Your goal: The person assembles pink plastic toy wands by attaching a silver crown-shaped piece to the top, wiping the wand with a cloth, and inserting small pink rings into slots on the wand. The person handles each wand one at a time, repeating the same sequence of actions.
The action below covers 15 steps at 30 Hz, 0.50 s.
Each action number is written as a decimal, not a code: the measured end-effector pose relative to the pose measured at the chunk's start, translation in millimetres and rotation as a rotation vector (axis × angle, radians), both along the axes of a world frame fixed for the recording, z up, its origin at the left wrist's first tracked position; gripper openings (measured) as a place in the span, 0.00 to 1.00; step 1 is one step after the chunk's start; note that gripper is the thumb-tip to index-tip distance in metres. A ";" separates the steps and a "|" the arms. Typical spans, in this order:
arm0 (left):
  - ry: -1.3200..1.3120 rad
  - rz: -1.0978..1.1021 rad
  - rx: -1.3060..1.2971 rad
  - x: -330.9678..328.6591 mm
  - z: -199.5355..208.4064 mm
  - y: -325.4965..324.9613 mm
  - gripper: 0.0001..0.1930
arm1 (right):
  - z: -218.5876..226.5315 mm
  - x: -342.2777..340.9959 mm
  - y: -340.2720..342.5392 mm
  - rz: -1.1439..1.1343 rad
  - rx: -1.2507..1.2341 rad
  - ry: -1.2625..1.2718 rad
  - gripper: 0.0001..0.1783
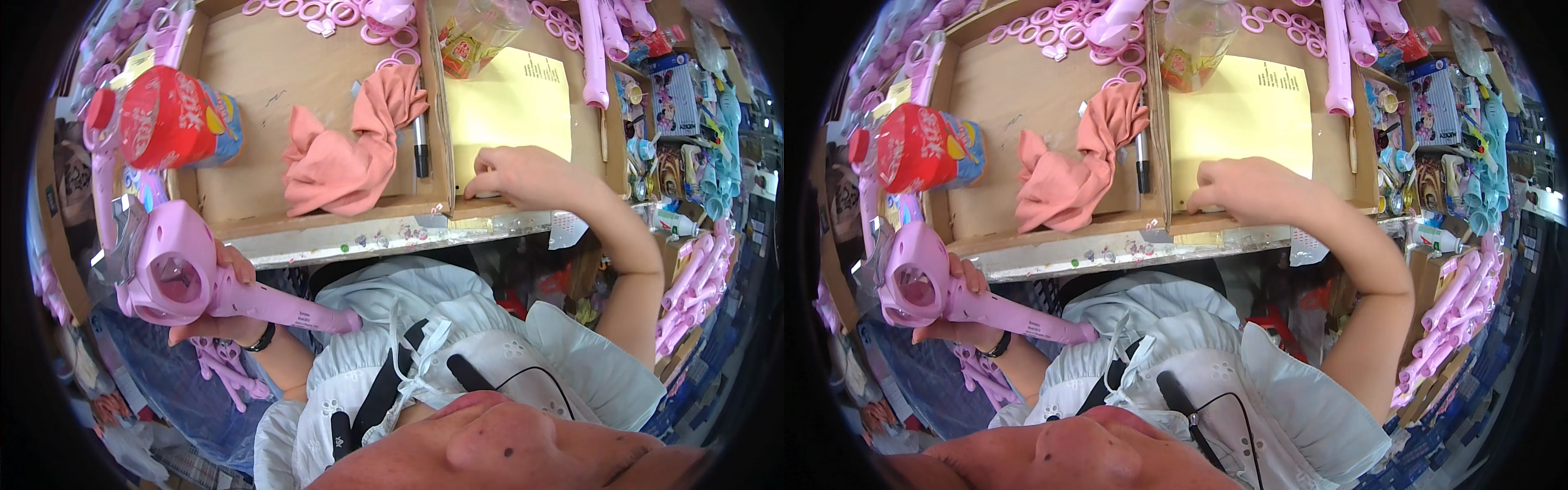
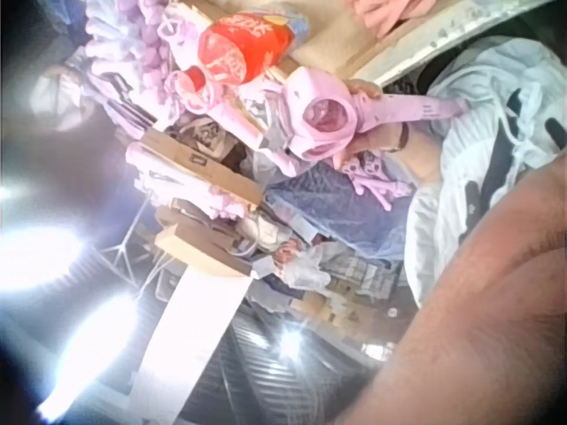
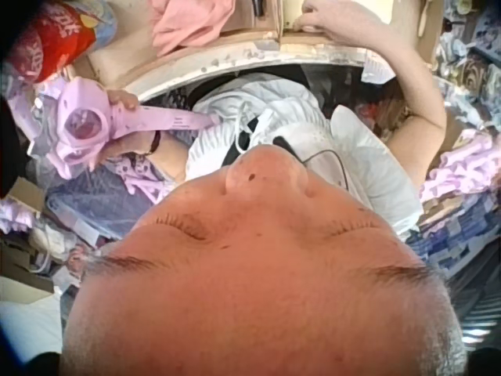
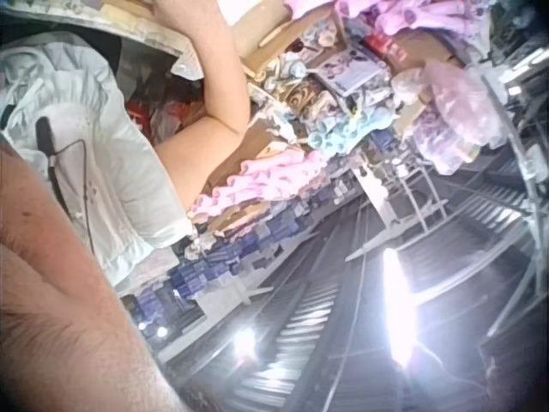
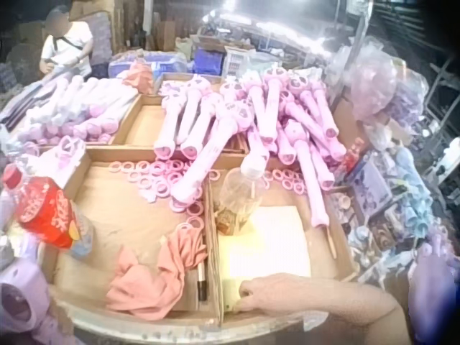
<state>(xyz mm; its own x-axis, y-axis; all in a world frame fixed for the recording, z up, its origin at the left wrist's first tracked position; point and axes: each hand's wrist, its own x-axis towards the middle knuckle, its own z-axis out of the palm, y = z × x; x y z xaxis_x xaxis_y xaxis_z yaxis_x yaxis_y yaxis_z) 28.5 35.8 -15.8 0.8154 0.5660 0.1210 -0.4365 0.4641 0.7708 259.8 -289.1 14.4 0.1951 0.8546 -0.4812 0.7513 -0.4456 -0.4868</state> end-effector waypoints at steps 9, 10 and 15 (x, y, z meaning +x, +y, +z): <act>-0.056 0.238 0.000 -41.4 20.8 -25.8 0.59 | 11.1 2.3 11.0 0.224 -0.248 -0.098 0.26; -0.038 0.214 0.047 -44.8 22.7 -25.3 0.59 | 10.0 1.8 9.5 0.233 -0.232 -0.115 0.26; -0.059 0.156 0.002 -52.6 29.4 -33.8 0.60 | -7.3 11.2 11.9 0.447 -0.145 -0.205 0.21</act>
